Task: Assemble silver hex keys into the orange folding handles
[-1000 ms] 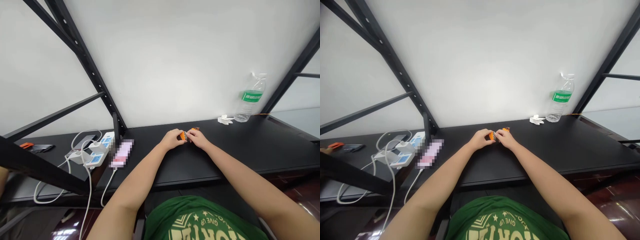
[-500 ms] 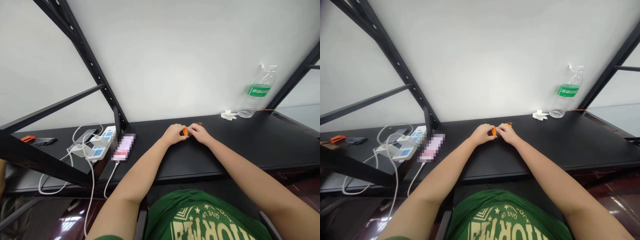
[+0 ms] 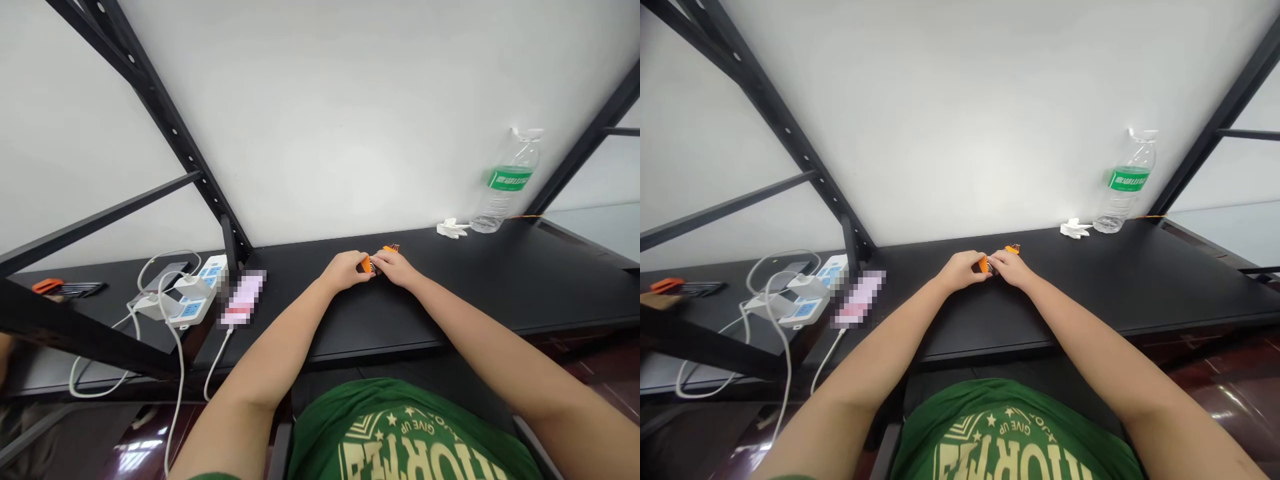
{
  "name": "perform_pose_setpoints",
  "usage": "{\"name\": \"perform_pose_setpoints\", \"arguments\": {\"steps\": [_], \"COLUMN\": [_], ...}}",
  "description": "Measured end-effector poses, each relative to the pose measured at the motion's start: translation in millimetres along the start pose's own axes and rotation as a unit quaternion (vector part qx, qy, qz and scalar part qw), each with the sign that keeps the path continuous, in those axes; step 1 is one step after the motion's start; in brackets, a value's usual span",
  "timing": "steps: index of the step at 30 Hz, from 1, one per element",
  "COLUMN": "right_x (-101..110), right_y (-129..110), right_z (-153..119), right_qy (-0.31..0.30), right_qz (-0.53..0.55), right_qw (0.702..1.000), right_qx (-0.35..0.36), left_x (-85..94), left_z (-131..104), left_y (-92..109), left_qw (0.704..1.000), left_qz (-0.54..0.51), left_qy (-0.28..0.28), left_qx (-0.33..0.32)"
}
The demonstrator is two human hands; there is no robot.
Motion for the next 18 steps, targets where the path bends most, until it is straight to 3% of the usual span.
{"name": "perform_pose_setpoints", "arguments": {"steps": [11,18], "right_x": [-0.9,-0.3], "right_y": [6.3,3.0], "right_z": [1.9,0.0], "right_qy": [-0.015,-0.022], "right_qz": [0.198,0.236], "right_qw": [0.977,0.967], "right_qx": [-0.076,-0.092], "left_x": [4.5,5.6], "left_z": [1.3,1.2], "left_y": [-0.4,3.4], "left_qw": [0.994,0.993], "left_qz": [-0.099,-0.099], "left_qy": [0.046,0.059], "left_qx": [-0.007,-0.009]}}
Point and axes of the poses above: each hand's wrist, its own z-axis towards the middle knuckle, its own x-axis out of the back of the hand, y = z × x, the point moved 2 cm from there along z, towards the middle knuckle, and after that the axes turned 15 degrees about z, right-handed, at the moved point
